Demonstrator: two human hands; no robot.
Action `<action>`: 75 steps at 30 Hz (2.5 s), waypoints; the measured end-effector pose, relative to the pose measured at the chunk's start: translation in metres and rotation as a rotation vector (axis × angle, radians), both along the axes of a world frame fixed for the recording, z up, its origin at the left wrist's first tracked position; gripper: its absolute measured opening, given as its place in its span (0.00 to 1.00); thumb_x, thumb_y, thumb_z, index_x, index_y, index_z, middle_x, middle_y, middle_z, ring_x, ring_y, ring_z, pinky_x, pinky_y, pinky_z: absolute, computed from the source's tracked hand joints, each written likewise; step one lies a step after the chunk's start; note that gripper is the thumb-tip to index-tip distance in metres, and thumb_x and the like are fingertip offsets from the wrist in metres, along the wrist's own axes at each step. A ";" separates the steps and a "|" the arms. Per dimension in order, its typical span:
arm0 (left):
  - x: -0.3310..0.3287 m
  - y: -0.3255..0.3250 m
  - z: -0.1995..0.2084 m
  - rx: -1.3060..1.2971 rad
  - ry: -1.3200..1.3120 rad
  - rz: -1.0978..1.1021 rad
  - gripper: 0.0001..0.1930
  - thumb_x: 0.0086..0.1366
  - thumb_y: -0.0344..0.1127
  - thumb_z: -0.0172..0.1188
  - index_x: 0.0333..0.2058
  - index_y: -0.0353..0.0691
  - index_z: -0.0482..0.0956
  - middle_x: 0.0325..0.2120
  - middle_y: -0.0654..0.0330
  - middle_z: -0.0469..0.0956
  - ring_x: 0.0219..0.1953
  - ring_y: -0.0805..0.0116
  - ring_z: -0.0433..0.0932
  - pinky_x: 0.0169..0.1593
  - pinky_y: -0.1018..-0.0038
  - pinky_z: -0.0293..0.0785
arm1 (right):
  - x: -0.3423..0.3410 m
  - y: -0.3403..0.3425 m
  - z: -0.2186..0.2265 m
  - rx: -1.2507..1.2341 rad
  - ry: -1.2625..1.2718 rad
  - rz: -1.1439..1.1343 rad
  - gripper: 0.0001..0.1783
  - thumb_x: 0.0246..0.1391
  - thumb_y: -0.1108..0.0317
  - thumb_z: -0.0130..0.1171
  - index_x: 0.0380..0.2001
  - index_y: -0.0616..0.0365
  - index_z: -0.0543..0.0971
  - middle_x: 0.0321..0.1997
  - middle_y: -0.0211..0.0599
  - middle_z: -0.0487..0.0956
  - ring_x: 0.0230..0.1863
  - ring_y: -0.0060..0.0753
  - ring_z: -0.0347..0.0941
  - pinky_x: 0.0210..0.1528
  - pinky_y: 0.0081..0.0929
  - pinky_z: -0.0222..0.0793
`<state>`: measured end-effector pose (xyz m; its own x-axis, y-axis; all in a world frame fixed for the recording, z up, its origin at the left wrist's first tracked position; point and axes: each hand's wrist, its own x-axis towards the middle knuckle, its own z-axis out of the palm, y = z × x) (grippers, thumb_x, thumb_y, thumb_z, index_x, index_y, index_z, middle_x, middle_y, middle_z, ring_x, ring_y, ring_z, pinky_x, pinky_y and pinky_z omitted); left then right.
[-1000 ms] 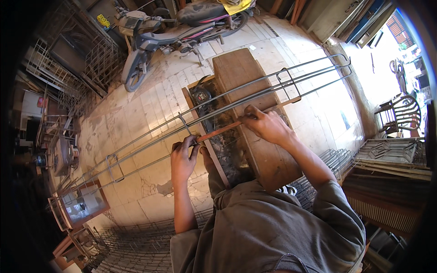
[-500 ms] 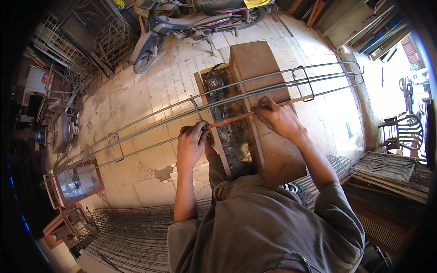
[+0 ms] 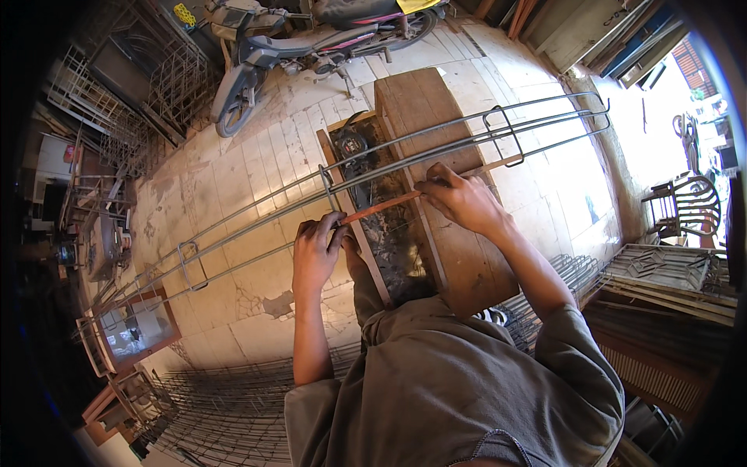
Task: The person bends and shapes metal wire components on a wooden jig, using pliers to crimp sections together.
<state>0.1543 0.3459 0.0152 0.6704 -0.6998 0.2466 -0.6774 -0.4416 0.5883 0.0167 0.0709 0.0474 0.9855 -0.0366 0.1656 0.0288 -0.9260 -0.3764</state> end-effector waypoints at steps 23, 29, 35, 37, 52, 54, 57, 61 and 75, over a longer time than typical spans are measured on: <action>-0.002 -0.003 0.009 0.083 0.058 0.040 0.11 0.60 0.32 0.63 0.43 0.45 0.77 0.29 0.55 0.82 0.34 0.49 0.77 0.41 0.60 0.73 | -0.001 0.000 -0.002 -0.013 0.029 -0.016 0.13 0.56 0.67 0.58 0.46 0.49 0.80 0.50 0.40 0.74 0.28 0.47 0.81 0.31 0.40 0.79; -0.002 -0.003 0.009 0.085 0.055 0.035 0.11 0.60 0.32 0.63 0.43 0.45 0.77 0.29 0.55 0.82 0.34 0.49 0.77 0.41 0.60 0.73 | -0.001 0.001 -0.001 -0.027 0.019 -0.008 0.14 0.55 0.67 0.59 0.46 0.50 0.80 0.50 0.41 0.74 0.29 0.47 0.81 0.32 0.40 0.79; -0.001 -0.002 0.007 0.082 0.066 0.028 0.12 0.60 0.32 0.63 0.43 0.45 0.77 0.30 0.54 0.82 0.35 0.49 0.77 0.41 0.60 0.73 | -0.002 0.001 0.000 -0.026 0.049 -0.012 0.14 0.56 0.67 0.58 0.46 0.49 0.80 0.51 0.42 0.74 0.30 0.47 0.81 0.33 0.41 0.79; -0.001 -0.001 0.007 0.090 0.055 0.024 0.12 0.61 0.33 0.63 0.44 0.45 0.77 0.31 0.54 0.82 0.36 0.48 0.78 0.42 0.60 0.73 | -0.001 0.001 0.000 -0.026 0.060 -0.012 0.13 0.56 0.67 0.58 0.46 0.48 0.80 0.51 0.42 0.74 0.30 0.47 0.81 0.34 0.41 0.79; -0.003 -0.002 0.002 0.090 0.040 0.046 0.19 0.59 0.29 0.65 0.49 0.43 0.74 0.34 0.52 0.83 0.40 0.52 0.82 0.43 0.62 0.75 | -0.001 0.001 0.000 -0.068 0.037 -0.023 0.12 0.57 0.63 0.61 0.45 0.49 0.82 0.47 0.36 0.75 0.29 0.43 0.80 0.31 0.39 0.78; -0.004 -0.002 0.003 0.108 0.078 0.067 0.19 0.60 0.29 0.65 0.50 0.43 0.73 0.34 0.52 0.83 0.40 0.52 0.82 0.44 0.62 0.75 | -0.001 0.001 0.001 -0.063 0.034 -0.019 0.12 0.57 0.64 0.61 0.45 0.49 0.82 0.47 0.36 0.75 0.29 0.43 0.81 0.31 0.39 0.78; -0.004 0.000 0.005 0.066 0.161 0.068 0.20 0.60 0.29 0.65 0.50 0.43 0.73 0.36 0.52 0.84 0.41 0.53 0.82 0.45 0.62 0.75 | -0.001 0.001 0.002 -0.037 0.082 -0.020 0.13 0.57 0.67 0.57 0.46 0.49 0.80 0.53 0.43 0.74 0.31 0.49 0.81 0.35 0.41 0.80; -0.001 0.003 0.005 -0.018 0.178 0.016 0.18 0.61 0.31 0.64 0.50 0.41 0.73 0.36 0.49 0.82 0.38 0.47 0.81 0.42 0.59 0.75 | -0.001 0.002 0.002 -0.036 0.071 -0.022 0.13 0.57 0.66 0.58 0.45 0.49 0.81 0.53 0.43 0.74 0.31 0.49 0.81 0.34 0.41 0.80; -0.002 0.002 0.006 0.029 0.186 0.051 0.16 0.60 0.28 0.65 0.47 0.40 0.76 0.38 0.53 0.84 0.43 0.55 0.83 0.46 0.64 0.77 | 0.000 0.003 0.005 -0.046 0.068 -0.016 0.14 0.56 0.67 0.59 0.47 0.50 0.81 0.51 0.43 0.74 0.31 0.46 0.82 0.34 0.39 0.80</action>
